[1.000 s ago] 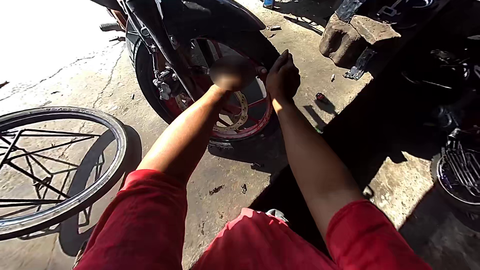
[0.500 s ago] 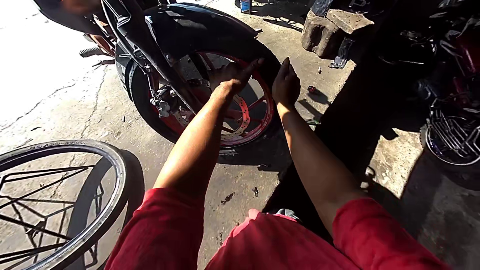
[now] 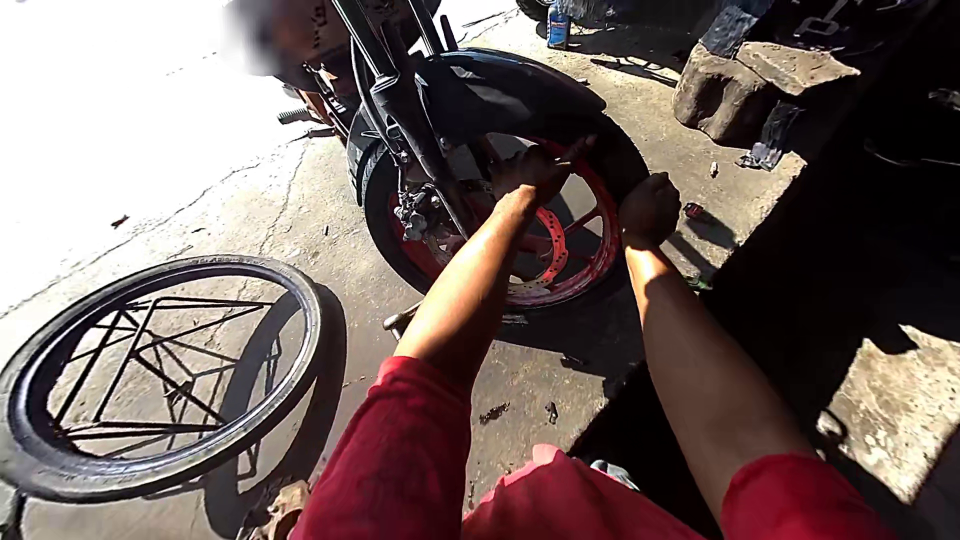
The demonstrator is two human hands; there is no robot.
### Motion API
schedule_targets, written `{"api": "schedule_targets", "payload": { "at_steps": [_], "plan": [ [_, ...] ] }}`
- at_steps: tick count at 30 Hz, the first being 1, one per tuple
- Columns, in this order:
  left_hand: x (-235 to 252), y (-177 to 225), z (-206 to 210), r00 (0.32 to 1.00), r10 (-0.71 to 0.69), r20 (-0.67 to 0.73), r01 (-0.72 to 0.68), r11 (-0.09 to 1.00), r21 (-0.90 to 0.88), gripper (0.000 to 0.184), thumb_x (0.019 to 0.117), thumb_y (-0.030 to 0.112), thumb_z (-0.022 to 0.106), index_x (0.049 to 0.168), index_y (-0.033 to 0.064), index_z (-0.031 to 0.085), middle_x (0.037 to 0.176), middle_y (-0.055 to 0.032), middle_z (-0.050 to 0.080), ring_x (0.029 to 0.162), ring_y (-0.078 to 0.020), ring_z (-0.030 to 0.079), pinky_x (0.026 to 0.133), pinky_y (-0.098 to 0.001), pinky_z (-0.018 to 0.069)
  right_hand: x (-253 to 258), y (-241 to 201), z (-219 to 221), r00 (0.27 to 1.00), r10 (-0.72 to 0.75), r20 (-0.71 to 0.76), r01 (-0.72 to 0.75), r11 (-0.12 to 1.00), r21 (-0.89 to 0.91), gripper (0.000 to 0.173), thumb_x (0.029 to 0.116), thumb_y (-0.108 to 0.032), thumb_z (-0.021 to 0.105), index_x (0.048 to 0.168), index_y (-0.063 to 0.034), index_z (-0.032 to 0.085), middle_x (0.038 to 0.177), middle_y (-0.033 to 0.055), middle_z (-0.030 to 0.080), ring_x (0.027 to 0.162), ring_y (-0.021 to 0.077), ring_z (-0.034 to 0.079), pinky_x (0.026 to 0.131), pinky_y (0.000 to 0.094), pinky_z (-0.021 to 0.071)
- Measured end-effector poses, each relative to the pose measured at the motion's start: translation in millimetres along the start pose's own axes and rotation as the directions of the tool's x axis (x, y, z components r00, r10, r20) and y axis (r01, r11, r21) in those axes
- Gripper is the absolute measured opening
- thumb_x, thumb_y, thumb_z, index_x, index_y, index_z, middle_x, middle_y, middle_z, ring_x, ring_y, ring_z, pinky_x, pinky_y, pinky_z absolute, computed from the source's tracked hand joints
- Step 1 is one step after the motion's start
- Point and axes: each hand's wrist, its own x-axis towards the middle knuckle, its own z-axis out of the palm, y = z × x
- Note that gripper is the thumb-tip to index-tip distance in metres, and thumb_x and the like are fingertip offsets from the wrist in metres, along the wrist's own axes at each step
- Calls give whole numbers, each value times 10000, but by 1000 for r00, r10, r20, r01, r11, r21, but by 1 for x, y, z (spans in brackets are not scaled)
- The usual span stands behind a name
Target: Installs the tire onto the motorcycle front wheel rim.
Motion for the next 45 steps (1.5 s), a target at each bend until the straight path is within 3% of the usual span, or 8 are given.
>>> {"api": "schedule_targets", "payload": {
  "at_steps": [9, 13, 19, 27, 36, 39, 42, 45],
  "plan": [
    [-2, -9, 1, 994, 105, -19, -107, 990, -91, 720, 913, 801, 426, 1119, 187, 738, 1103, -100, 742, 1067, -319, 691, 908, -646, 499, -22, 18, -12, 987, -148, -57, 158, 960, 230, 630, 1126, -409, 218, 1274, 0, 673, 1255, 187, 691, 1211, 282, 641, 1059, 487, 473],
    [-5, -13, -2, 988, 147, -37, -152, 974, -166, 838, 881, 873, 371, 1145, 169, 742, 1096, -105, 747, 1063, -325, 696, 923, -666, 500, -26, 55, 12, 999, 22, -49, 1, 909, 417, 751, 1098, -558, 208, 1319, 29, 620, 1290, 205, 660, 1216, 288, 630, 1029, 503, 507],
    [-4, -21, -6, 987, 147, -59, -158, 922, -352, 778, 914, 826, 405, 1088, 151, 750, 1042, -102, 745, 1038, -316, 696, 934, -658, 495, 7, 58, 23, 962, -248, -114, 245, 969, -45, 468, 1051, -184, 479, 1443, 71, 470, 1399, 264, 574, 1354, 345, 539, 1124, 472, 455],
    [-4, -63, -32, 954, 109, -280, -254, 790, -558, 350, 1060, 369, 534, 1245, 129, 707, 1251, -111, 704, 1216, -285, 637, 1029, -525, 502, 0, -32, -14, 927, -356, -115, 373, 906, 201, 600, 1123, -378, 273, 1360, 92, 561, 1346, 212, 623, 1269, 244, 590, 1096, 397, 449],
    [-29, -65, -39, 977, 64, -203, -182, 748, -639, 518, 1033, 517, 495, 1272, 103, 693, 1258, -136, 704, 1215, -309, 641, 1031, -551, 483, -50, -16, -15, 922, -372, -106, 383, 917, 113, 551, 1097, -246, 206, 1427, 107, 471, 1389, 205, 604, 1315, 205, 581, 1108, 321, 460],
    [-39, -51, -11, 929, -31, -368, -207, 782, -588, 502, 1004, 414, 616, 1365, 65, 630, 1406, -144, 620, 1337, -315, 551, 1102, -533, 428, -66, -24, -17, 927, -363, -98, 375, 905, 202, 507, 1112, -210, 227, 1448, 111, 430, 1395, 219, 586, 1311, 219, 572, 1101, 328, 456],
    [-50, -26, 64, 577, -92, -812, -475, 770, -425, 376, 908, 309, 676, 1141, 25, 754, 1194, -206, 715, 1097, -361, 695, 942, -483, 554, -82, -32, -17, 919, -377, -113, 387, 919, 81, 486, 1087, -188, 266, 1446, 85, 449, 1365, 184, 614, 1284, 192, 591, 1075, 308, 468],
    [-75, -21, 94, 876, 242, -417, -459, 682, -570, 313, 1021, 216, 562, 1235, 30, 696, 1146, -165, 719, 1084, -329, 696, 902, -500, 568, -34, -27, -2, 892, -425, -153, 426, 904, -31, 504, 1084, -251, 279, 1393, 63, 524, 1289, 157, 668, 1224, 196, 639, 1037, 336, 518]
  ]
}}
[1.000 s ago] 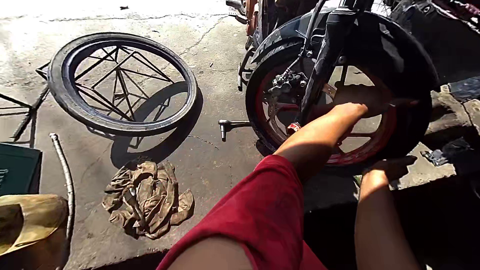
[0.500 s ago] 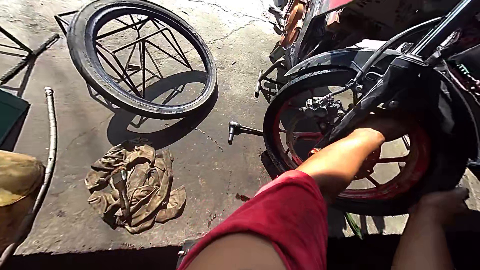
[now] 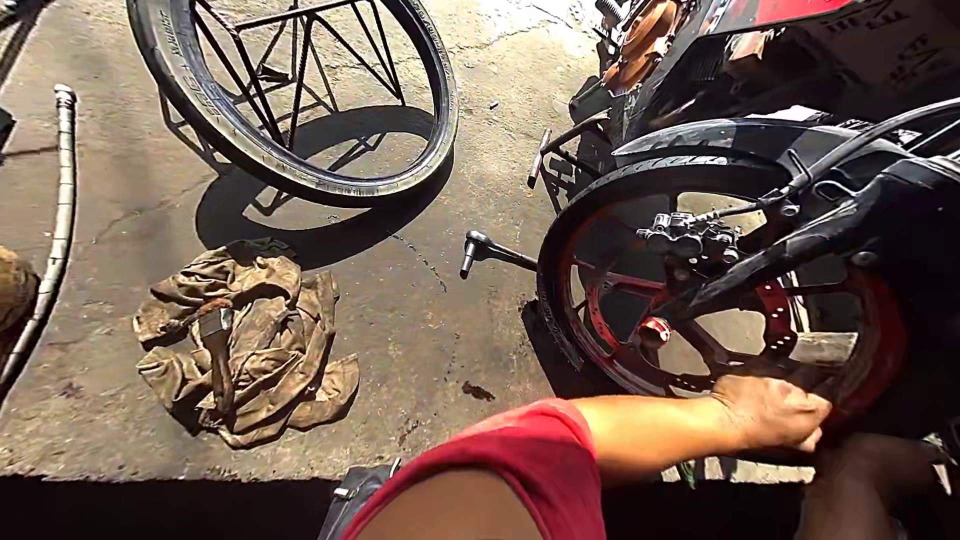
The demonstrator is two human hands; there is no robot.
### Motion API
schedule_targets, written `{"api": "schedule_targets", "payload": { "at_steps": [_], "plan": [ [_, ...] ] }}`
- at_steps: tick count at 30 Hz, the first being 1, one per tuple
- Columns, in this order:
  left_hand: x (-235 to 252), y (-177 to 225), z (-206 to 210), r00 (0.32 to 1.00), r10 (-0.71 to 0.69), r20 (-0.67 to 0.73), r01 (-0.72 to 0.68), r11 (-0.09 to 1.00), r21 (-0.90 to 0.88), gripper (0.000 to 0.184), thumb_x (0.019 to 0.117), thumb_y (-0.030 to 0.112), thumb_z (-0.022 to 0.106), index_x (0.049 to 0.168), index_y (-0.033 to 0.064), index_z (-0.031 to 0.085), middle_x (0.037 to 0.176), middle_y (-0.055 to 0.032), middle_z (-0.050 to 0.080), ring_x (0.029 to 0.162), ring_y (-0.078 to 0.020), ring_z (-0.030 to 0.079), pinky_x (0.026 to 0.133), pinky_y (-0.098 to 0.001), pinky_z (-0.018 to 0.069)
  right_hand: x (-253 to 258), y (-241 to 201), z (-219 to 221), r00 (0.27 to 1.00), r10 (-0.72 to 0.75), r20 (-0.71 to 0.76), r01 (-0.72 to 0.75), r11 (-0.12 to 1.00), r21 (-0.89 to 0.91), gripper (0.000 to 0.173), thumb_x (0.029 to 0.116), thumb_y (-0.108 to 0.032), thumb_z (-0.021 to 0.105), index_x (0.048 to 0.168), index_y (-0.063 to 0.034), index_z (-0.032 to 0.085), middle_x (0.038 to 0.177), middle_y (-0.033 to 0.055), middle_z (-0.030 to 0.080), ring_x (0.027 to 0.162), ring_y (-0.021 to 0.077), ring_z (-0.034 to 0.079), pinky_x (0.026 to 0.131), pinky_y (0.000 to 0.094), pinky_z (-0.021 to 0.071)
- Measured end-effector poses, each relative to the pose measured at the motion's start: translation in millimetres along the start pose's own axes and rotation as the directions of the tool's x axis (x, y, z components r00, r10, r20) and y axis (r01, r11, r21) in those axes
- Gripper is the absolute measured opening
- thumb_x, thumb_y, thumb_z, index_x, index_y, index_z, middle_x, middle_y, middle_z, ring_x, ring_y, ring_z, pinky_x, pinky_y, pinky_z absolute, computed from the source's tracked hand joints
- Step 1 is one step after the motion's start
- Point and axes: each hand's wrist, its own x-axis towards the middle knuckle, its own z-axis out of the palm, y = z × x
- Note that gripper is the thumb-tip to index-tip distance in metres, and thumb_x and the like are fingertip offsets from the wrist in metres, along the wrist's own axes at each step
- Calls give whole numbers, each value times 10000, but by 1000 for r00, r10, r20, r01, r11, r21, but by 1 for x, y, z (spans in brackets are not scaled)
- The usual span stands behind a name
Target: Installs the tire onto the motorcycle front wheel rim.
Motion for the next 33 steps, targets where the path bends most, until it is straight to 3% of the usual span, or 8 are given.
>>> {"api": "schedule_targets", "payload": {
  "at_steps": [3, 8, 10, 13, 16, 23, 26, 33],
  "plan": [
    [10, 18, -13, 927, -114, 357, 118, 993, 11, 308, 1044, 164, 534, 1300, 30, 641, 1235, -170, 690, 1161, -358, 658, 911, -562, 542, 26, 5, 6, 999, -38, 27, 42, 984, -171, 535, 1115, -273, 279, 1474, 89, 442, 1424, 280, 563, 1358, 357, 541, 1140, 487, 426],
    [52, 47, -64, 788, -238, 567, 398, 901, -175, 411, 1100, 226, 405, 1333, -60, 588, 1387, -254, 591, 1314, -378, 562, 1045, -598, 449, 18, -45, -10, 987, 10, 163, 37, 958, -284, 524, 1131, -245, 317, 1495, 126, 387, 1518, 343, 434, 1439, 412, 434, 1191, 493, 348],
    [58, 43, -68, 829, -195, 524, 445, 797, -407, 462, 1140, 196, 290, 1395, -120, 509, 1429, -316, 529, 1342, -401, 519, 1105, -543, 397, 24, -51, -12, 977, 26, 213, 56, 929, -366, 492, 1110, -190, 390, 1506, 101, 376, 1518, 359, 408, 1437, 458, 415, 1169, 559, 361],
    [52, 26, -31, 826, -330, 457, 555, 618, -556, 574, 1134, 370, 242, 1455, -40, 484, 1463, -285, 513, 1355, -394, 512, 1109, -570, 416, 45, -41, -3, 982, 27, 185, 47, 921, -386, 519, 1128, -267, 236, 1471, 62, 446, 1478, 320, 483, 1388, 462, 477, 1114, 612, 406],
    [66, 11, 17, 916, -260, 305, 401, 611, -682, 489, 1135, 209, 239, 1510, -68, 390, 1505, -280, 463, 1395, -340, 462, 1161, -481, 367, 58, -39, 5, 991, 76, 112, -39, 953, -302, 612, 1118, -365, 200, 1408, 48, 545, 1409, 284, 576, 1336, 425, 545, 1096, 599, 411],
    [97, 25, 58, 836, -545, 60, 404, 540, -738, 613, 1006, 467, 629, 1431, 39, 521, 1308, -182, 656, 1225, -269, 630, 1077, -494, 496, 30, 10, -19, 994, 44, 101, -66, 972, 227, 574, 1130, -346, 208, 1309, -7, 636, 1263, 199, 674, 1200, 304, 627, 1050, 517, 472],
    [98, 29, 54, 846, -533, -19, 363, 601, -712, 540, 1034, 435, 589, 1369, 12, 565, 1257, -187, 671, 1197, -265, 635, 1063, -488, 491, 0, 34, -7, 945, 306, 118, -320, 939, 128, 749, 1125, -462, 135, 1185, 52, 676, 1199, 281, 680, 1169, 427, 637, 981, 626, 480],
    [108, 23, 63, 839, -537, -84, 320, 612, -724, 495, 1053, 467, 534, 1226, 17, 644, 1085, -156, 706, 1006, -232, 685, 920, -471, 556, 32, 43, 13, 964, 252, 90, -245, 966, -82, 615, 1111, -349, 170, 1149, -12, 684, 1136, 206, 711, 1120, 362, 678, 895, 573, 530]
  ]
}}
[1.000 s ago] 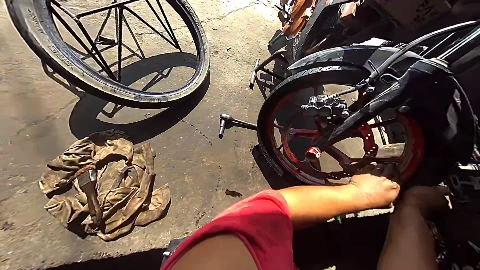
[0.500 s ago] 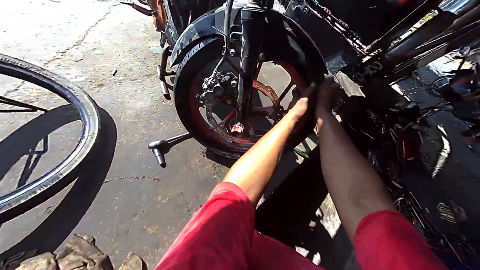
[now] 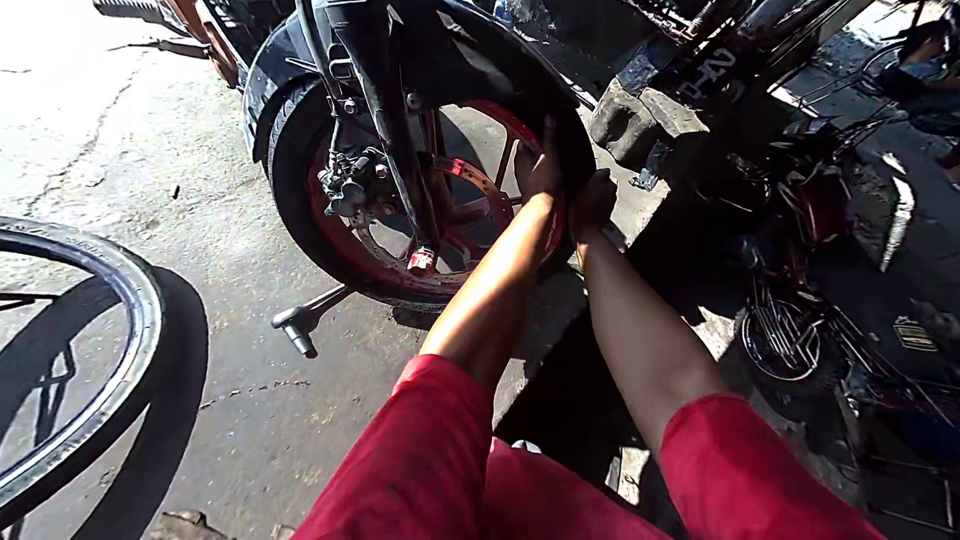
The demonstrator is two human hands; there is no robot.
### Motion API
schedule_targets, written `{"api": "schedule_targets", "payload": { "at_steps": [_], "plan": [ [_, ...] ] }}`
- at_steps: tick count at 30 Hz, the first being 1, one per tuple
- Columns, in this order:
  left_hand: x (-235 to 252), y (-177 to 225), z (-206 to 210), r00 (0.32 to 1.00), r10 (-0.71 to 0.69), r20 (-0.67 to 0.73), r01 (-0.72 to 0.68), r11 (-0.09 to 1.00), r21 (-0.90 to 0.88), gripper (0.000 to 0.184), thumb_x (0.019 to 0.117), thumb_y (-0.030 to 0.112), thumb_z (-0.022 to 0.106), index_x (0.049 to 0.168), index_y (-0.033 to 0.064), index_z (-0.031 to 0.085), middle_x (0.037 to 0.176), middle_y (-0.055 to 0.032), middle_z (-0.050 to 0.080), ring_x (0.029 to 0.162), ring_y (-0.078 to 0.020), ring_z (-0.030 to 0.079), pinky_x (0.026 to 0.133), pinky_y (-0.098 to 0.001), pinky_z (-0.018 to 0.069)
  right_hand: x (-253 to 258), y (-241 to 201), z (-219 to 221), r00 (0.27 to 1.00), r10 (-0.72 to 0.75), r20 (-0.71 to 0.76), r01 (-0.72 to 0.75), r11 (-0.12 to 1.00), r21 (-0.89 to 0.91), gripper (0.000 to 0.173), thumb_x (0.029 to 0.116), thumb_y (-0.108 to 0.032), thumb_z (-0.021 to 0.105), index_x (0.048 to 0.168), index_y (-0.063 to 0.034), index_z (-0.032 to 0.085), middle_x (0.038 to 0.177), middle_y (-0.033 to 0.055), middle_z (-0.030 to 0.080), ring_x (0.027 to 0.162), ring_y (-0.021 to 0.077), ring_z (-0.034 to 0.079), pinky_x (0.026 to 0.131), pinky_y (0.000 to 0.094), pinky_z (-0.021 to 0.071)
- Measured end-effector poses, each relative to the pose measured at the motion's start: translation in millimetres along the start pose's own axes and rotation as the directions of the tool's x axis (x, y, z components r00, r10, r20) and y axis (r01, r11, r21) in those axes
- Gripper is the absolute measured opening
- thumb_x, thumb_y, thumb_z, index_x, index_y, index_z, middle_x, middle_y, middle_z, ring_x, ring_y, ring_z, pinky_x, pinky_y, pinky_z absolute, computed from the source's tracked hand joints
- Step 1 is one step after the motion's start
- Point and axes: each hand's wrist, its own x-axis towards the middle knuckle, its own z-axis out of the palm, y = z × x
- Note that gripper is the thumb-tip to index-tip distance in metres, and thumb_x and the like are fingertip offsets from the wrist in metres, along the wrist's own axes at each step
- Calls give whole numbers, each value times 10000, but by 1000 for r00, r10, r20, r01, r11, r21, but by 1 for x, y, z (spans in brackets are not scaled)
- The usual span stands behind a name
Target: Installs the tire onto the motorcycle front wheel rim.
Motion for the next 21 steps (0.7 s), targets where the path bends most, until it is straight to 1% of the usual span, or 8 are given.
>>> {"api": "schedule_targets", "payload": {
  "at_steps": [3, 6, 9, 11, 13, 15, 19, 21],
  "plan": [
    [-2, 2, 0, 1000, 6, -5, -5, 1000, 8, 503, 1059, 469, 517, 1264, 26, 639, 1136, -151, 711, 1068, -216, 683, 971, -460, 550, 1, 6, -1, 1000, -4, -6, 4, 996, 85, 646, 1107, -382, 167, 1108, -16, 699, 1113, 185, 722, 1103, 335, 686, 895, 558, 528],
    [-4, 0, 1, 999, 23, -34, -22, 999, 26, 514, 1046, 492, 527, 1247, 34, 646, 1109, -143, 714, 1053, -217, 685, 957, -466, 555, -11, 34, -8, 996, -75, 47, 55, 940, 338, 727, 1114, -487, 173, 1053, 6, 704, 1012, 185, 708, 1021, 301, 674, 898, 552, 515],
    [-1, 1, 1, 997, 42, -60, -42, 999, 9, 519, 1042, 498, 535, 1240, 31, 643, 1081, -142, 716, 1020, -216, 691, 932, -461, 563, -46, 60, 2, 987, 106, 120, -148, 885, 442, 873, 1062, -652, 110, 1183, -2, 679, 1145, 218, 694, 1116, 338, 658, 955, 574, 521],
    [-1, 4, 2, 995, 45, -85, -47, 999, -19, 508, 1049, 484, 530, 1242, 26, 635, 1063, -142, 711, 993, -205, 691, 914, -443, 565, -50, 60, 14, 977, 206, 55, -211, 901, 380, 802, 1103, -543, 129, 1167, 37, 679, 1148, 242, 693, 1139, 362, 650, 977, 563, 503],
    [3, 5, 3, 995, 41, -93, -46, 997, -56, 503, 1053, 478, 524, 1249, 27, 628, 1066, -138, 710, 989, -199, 693, 910, -438, 573, -37, 59, 23, 983, 181, 14, -179, 950, 258, 693, 1127, -423, 152, 1143, 29, 678, 1106, 228, 703, 1113, 350, 667, 961, 546, 516],
    [7, 4, 5, 995, 38, -95, -45, 996, -77, 503, 1052, 486, 522, 1243, 34, 633, 1063, -132, 711, 986, -201, 696, 908, -443, 575, -26, 58, 25, 989, 147, 24, -149, 976, 156, 612, 1129, -356, 182, 1184, 18, 664, 1116, 225, 705, 1122, 358, 669, 946, 557, 523],
    [7, 4, 8, 995, 29, -98, -43, 989, -139, 500, 1051, 475, 529, 1239, 25, 640, 1069, -133, 718, 994, -199, 704, 918, -436, 584, -18, 50, 23, 988, 142, 63, -149, 981, 124, 609, 1127, -338, 152, 1293, 2, 630, 1212, 217, 691, 1201, 361, 643, 982, 563, 506],
    [4, 6, 6, 994, 24, -103, -37, 991, -126, 494, 1057, 470, 521, 1240, 26, 638, 1063, -132, 715, 977, -199, 703, 895, -431, 586, -20, 53, 22, 986, 158, 46, -163, 973, 165, 647, 1123, -375, 143, 1227, -8, 667, 1170, 206, 708, 1157, 354, 662, 944, 568, 518]
  ]
}}
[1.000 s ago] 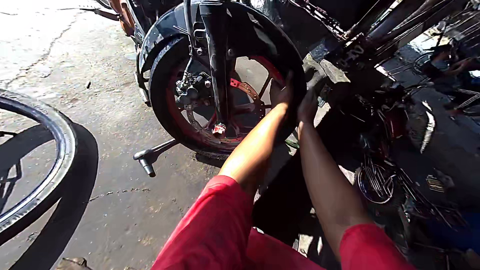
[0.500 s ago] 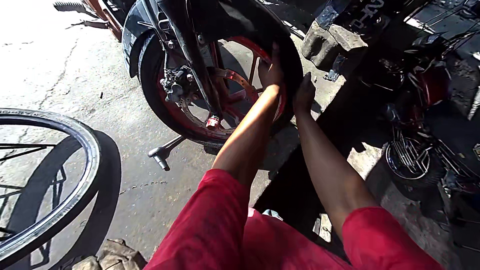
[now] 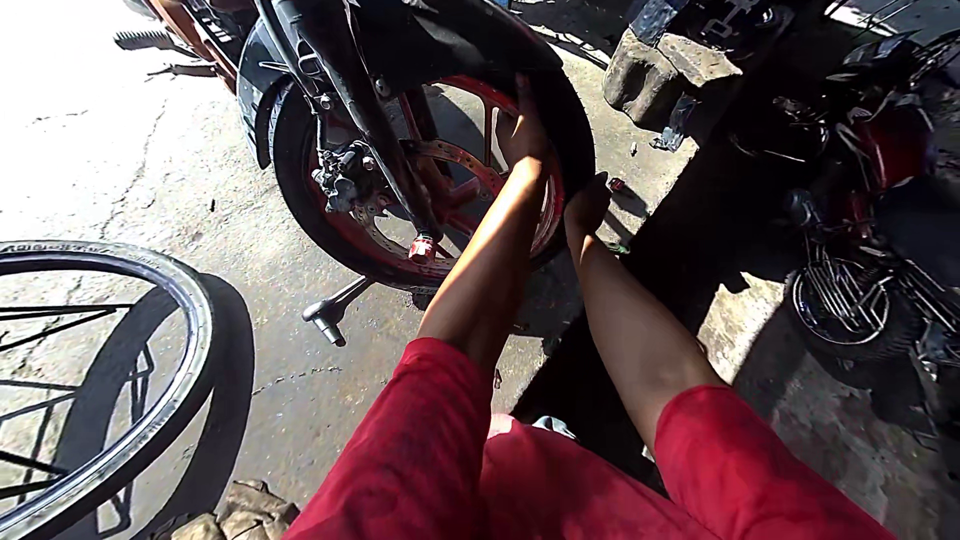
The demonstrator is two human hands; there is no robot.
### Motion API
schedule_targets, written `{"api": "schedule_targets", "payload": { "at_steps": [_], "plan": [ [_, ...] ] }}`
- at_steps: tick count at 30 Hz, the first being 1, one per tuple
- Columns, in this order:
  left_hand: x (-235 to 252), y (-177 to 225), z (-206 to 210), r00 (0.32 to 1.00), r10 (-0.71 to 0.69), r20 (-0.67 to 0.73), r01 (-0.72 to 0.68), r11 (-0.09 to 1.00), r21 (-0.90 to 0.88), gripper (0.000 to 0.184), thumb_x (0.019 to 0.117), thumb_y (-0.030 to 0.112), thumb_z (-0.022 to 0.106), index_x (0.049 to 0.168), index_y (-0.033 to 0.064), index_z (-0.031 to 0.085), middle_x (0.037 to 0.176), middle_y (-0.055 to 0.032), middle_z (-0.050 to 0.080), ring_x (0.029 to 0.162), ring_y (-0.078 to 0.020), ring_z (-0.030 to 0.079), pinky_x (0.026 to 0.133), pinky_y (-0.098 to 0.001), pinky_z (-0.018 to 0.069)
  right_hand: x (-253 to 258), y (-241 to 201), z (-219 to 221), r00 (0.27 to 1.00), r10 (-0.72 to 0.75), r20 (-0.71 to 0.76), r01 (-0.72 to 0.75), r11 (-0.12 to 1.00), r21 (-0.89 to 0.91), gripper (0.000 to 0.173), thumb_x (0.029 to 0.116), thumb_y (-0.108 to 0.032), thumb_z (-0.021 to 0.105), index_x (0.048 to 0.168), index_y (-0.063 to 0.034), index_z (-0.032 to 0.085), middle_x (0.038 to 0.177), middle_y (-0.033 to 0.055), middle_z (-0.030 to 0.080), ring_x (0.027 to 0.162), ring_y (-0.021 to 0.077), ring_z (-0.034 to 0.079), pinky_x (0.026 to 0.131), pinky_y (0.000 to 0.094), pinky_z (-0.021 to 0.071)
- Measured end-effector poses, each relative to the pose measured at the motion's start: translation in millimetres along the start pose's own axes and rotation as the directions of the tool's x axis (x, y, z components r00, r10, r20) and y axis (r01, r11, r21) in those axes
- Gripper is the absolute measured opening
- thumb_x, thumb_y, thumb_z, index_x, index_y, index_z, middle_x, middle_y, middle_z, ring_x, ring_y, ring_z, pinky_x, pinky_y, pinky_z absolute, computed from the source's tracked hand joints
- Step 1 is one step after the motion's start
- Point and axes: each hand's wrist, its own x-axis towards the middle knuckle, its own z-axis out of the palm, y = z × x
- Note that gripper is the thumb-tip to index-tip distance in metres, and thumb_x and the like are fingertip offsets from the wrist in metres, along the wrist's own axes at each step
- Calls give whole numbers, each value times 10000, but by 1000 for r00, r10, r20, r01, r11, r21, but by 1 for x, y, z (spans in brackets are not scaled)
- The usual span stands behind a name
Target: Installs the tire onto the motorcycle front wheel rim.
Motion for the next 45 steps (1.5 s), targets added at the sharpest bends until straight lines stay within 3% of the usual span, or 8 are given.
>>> {"api": "schedule_targets", "payload": {
  "at_steps": [6, 10, 14, 23, 35, 39, 43, 45],
  "plan": [
    [1, 4, 3, 997, 44, -64, -45, 999, -22, 538, 1055, 503, 502, 1309, 40, 607, 1129, -126, 712, 1047, -190, 699, 945, -425, 583, -29, 36, -6, 975, 196, 101, -220, 898, 382, 841, 1081, -618, 159, 1161, 21, 700, 1163, 236, 694, 1134, 348, 648, 972, 577, 499],
    [8, 12, 2, 995, 33, -92, -34, 999, -17, 483, 1088, 463, 441, 1290, 59, 613, 1135, -110, 696, 1053, -183, 677, 932, -429, 568, -37, 41, 12, 969, 241, 48, -246, 950, 190, 578, 1130, -321, 205, 1276, 34, 636, 1262, 257, 661, 1253, 384, 599, 1038, 583, 466],
    [10, 14, 0, 997, 32, -73, -29, 999, 40, 463, 1097, 440, 429, 1297, 61, 605, 1146, -102, 687, 1048, -170, 667, 914, -408, 562, -23, 37, 8, 987, 126, 99, -120, 991, -59, 322, 1077, -121, 401, 1190, 56, 644, 1180, 261, 682, 1187, 394, 641, 975, 568, 516],
    [11, 19, -2, 994, 62, -90, -55, 995, 79, 454, 1101, 418, 424, 1315, 56, 594, 1152, -117, 685, 1068, -182, 666, 939, -423, 558, -28, -14, -18, 989, 147, 15, -147, 972, 183, 710, 1119, -467, 145, 1240, -21, 684, 1212, 209, 705, 1188, 361, 649, 981, 589, 492],
    [1, 31, -13, 999, -43, -3, 43, 996, 78, 561, 1088, 489, 423, 1484, 92, 448, 1367, -161, 578, 1236, -249, 580, 1002, -490, 515, 9, -26, -10, 998, 42, 41, -41, 999, -27, 659, 1101, -360, 127, 1137, -27, 695, 1145, 189, 721, 1137, 352, 677, 891, 585, 529],
    [-45, 11, -40, 975, 128, 182, -194, 890, 413, 781, 1026, 465, 581, 1626, 108, 232, 1515, -98, 534, 1368, -160, 532, 1142, -388, 433, 8, -42, -22, 996, -42, 83, 43, 999, -13, 642, 1099, -351, 150, 1122, -9, 692, 1134, 204, 716, 1122, 363, 678, 882, 594, 521],
    [-63, 1, -50, 952, 266, 154, -303, 728, 615, 595, 999, 431, 630, 1422, 30, 506, 1271, -174, 634, 1136, -267, 619, 964, -447, 502, 11, -83, -37, 972, -189, 138, 196, 980, -35, 603, 1097, -354, 194, 1037, -33, 701, 1048, 172, 726, 1072, 333, 694, 840, 568, 530],
    [-69, -5, -50, 981, 86, 174, -182, 725, 665, 633, 1013, 518, 575, 1406, 25, 524, 1272, -203, 629, 1148, -321, 620, 961, -511, 505, 13, -103, -40, 956, -230, 182, 242, 969, -45, 579, 1102, -354, 215, 1032, -55, 706, 1033, 157, 728, 1063, 325, 694, 832, 561, 526]
  ]
}}
